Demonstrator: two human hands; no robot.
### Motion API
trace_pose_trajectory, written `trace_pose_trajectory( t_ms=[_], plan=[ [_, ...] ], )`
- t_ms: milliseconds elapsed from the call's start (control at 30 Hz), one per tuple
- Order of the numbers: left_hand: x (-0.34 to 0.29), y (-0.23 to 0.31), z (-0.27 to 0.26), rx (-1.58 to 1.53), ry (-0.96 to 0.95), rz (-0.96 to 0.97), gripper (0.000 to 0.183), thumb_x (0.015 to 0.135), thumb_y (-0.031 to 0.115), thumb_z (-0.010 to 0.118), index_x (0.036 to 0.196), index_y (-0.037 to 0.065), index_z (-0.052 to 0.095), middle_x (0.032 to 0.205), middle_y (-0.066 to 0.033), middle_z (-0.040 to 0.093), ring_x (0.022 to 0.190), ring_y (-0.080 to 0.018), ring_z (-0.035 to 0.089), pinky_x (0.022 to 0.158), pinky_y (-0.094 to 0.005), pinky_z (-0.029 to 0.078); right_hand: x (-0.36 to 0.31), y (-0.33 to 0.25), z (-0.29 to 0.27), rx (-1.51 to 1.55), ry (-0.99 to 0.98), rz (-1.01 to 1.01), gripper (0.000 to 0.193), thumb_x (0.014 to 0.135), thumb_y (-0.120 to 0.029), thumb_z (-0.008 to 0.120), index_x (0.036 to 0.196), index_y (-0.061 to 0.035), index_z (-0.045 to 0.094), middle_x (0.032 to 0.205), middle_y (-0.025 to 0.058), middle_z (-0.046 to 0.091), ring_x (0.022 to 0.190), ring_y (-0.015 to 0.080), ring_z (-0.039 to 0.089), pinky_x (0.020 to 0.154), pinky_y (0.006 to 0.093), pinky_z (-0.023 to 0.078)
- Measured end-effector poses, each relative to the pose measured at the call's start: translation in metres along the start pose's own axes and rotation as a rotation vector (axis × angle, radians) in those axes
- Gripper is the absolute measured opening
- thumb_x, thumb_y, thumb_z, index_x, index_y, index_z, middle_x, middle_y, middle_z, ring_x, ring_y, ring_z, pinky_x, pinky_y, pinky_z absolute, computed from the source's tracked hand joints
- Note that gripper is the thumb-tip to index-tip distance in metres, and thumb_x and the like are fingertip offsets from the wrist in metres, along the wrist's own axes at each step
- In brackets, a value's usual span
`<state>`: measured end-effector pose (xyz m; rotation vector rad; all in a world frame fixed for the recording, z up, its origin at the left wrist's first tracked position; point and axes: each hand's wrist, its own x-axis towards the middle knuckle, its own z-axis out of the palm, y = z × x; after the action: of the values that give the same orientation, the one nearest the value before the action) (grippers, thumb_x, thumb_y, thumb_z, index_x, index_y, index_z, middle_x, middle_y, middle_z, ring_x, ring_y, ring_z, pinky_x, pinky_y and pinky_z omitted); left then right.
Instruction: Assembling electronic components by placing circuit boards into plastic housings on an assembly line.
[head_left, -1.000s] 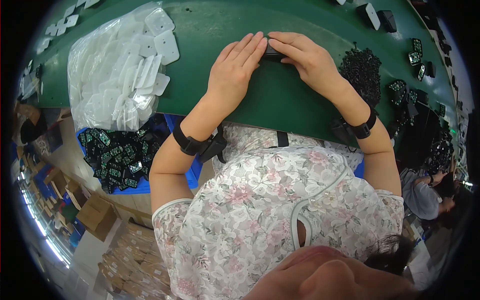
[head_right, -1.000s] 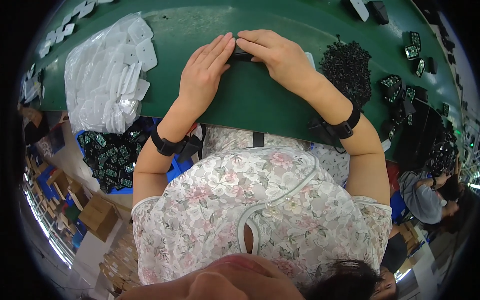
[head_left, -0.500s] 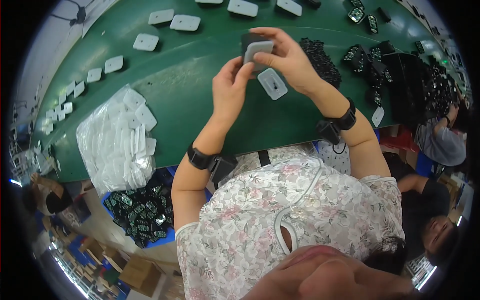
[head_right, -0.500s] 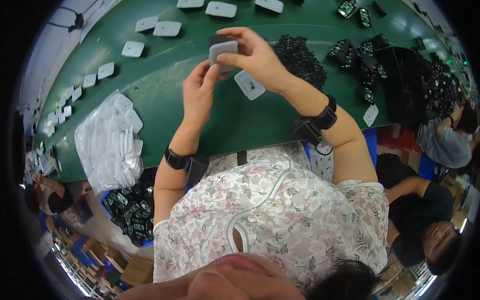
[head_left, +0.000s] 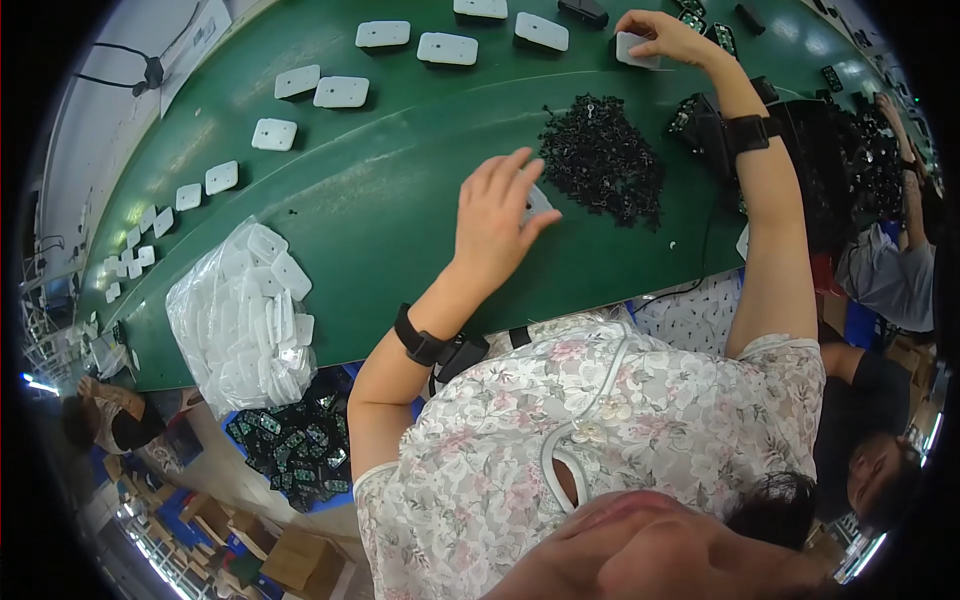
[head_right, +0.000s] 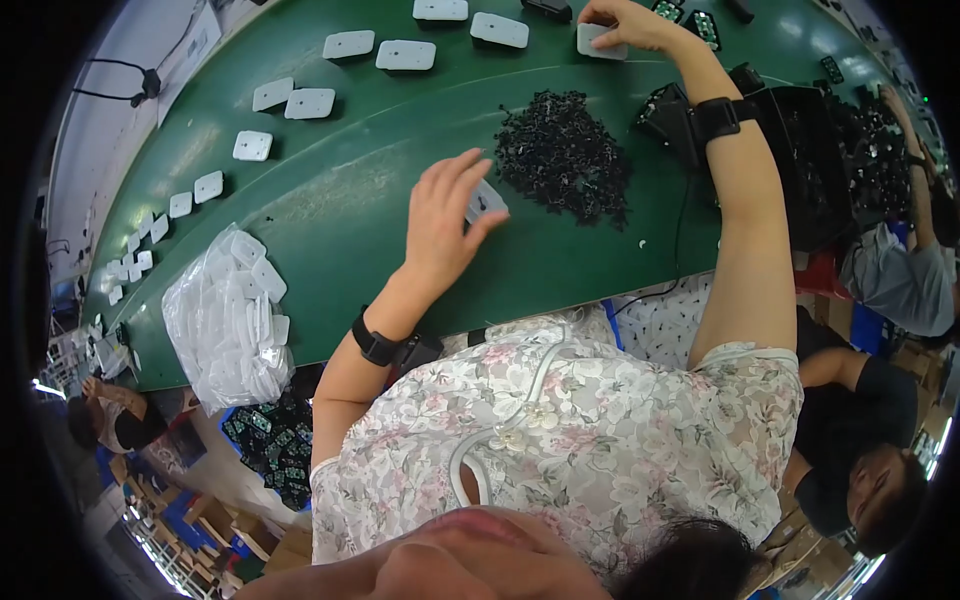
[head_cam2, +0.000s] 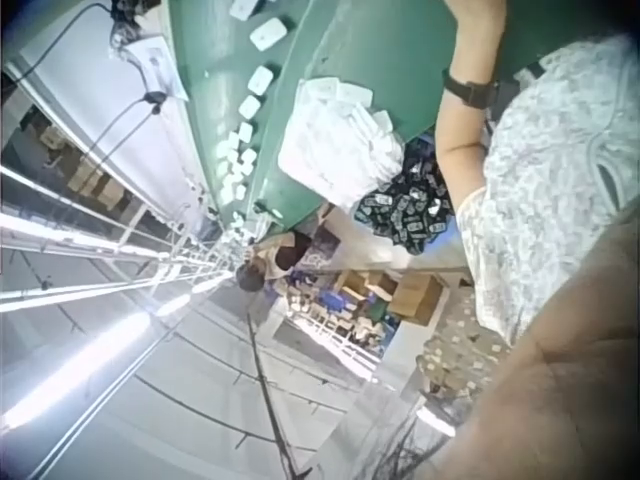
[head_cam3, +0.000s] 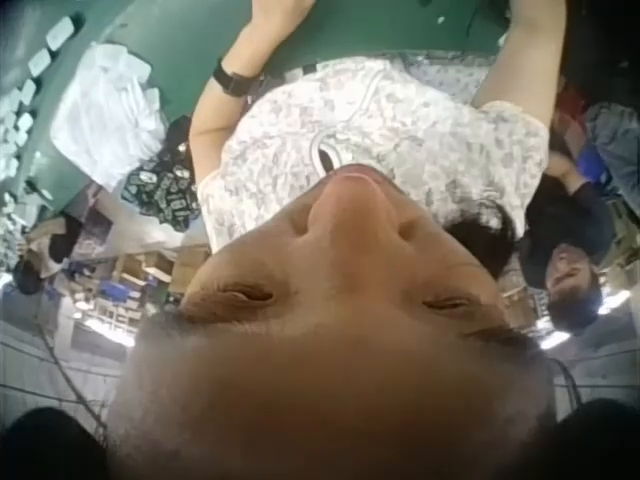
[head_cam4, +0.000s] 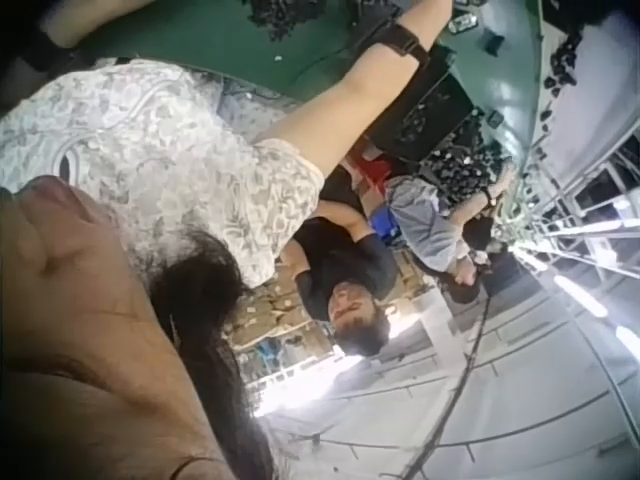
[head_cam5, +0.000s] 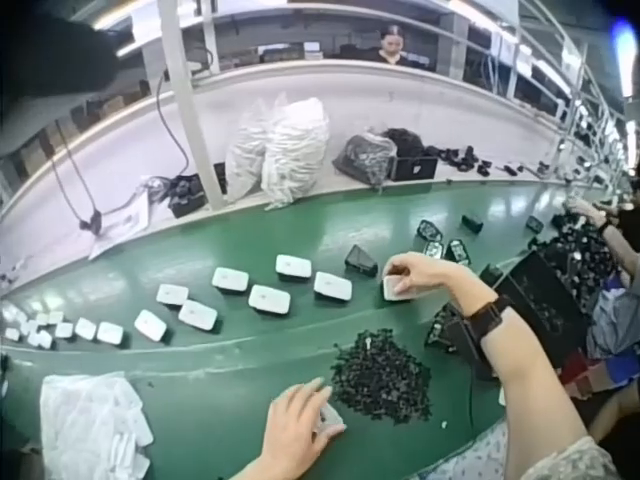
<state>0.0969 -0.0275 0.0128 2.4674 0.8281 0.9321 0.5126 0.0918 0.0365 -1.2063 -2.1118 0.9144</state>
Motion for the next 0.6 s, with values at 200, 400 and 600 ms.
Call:
trace_pose_trajectory(
  t_ms=[200,400,600],
  plan=[
    [-0.006,0.010,-0.001,0.129,-0.178,0.053,0.078,0.072,0.035,0.076,0.138,0.008,0.046,0.141,-0.0110,0.046,0.129,-0.0324,0.043,0.107,-0.0474,0.032,-0.002,0.010,-0.029,0.089,-0.205,-0.376,0.043,0.079,-0.019,0.077,0.115,-0.0016,0.063,0.109,0.0127,0.069,0.097,0.0226,0.065,0.084,0.0366,0.051],
    [-0.008,0.003,-0.001,0.145,-0.219,0.101,0.080,0.073,0.037,0.076,0.140,0.008,0.043,0.137,-0.0093,0.050,0.129,-0.0298,0.043,0.110,-0.0474,0.030,0.048,-0.079,-0.001,-0.664,0.281,0.440,0.046,0.079,-0.032,0.073,0.116,-0.0061,0.064,0.112,0.0196,0.065,0.103,0.0315,0.063,0.087,0.0396,0.051],
    [-0.018,-0.012,-0.025,0.134,-0.127,-0.008,0.075,0.073,0.023,0.077,0.139,0.006,0.044,0.133,-0.0123,0.052,0.126,-0.0320,0.045,0.107,-0.0460,0.036,0.078,-0.027,0.006,-0.731,0.142,0.348,0.052,0.067,-0.015,0.067,0.118,-0.0054,0.063,0.116,0.0222,0.063,0.107,0.0383,0.060,0.092,0.0418,0.049]
  ],
)
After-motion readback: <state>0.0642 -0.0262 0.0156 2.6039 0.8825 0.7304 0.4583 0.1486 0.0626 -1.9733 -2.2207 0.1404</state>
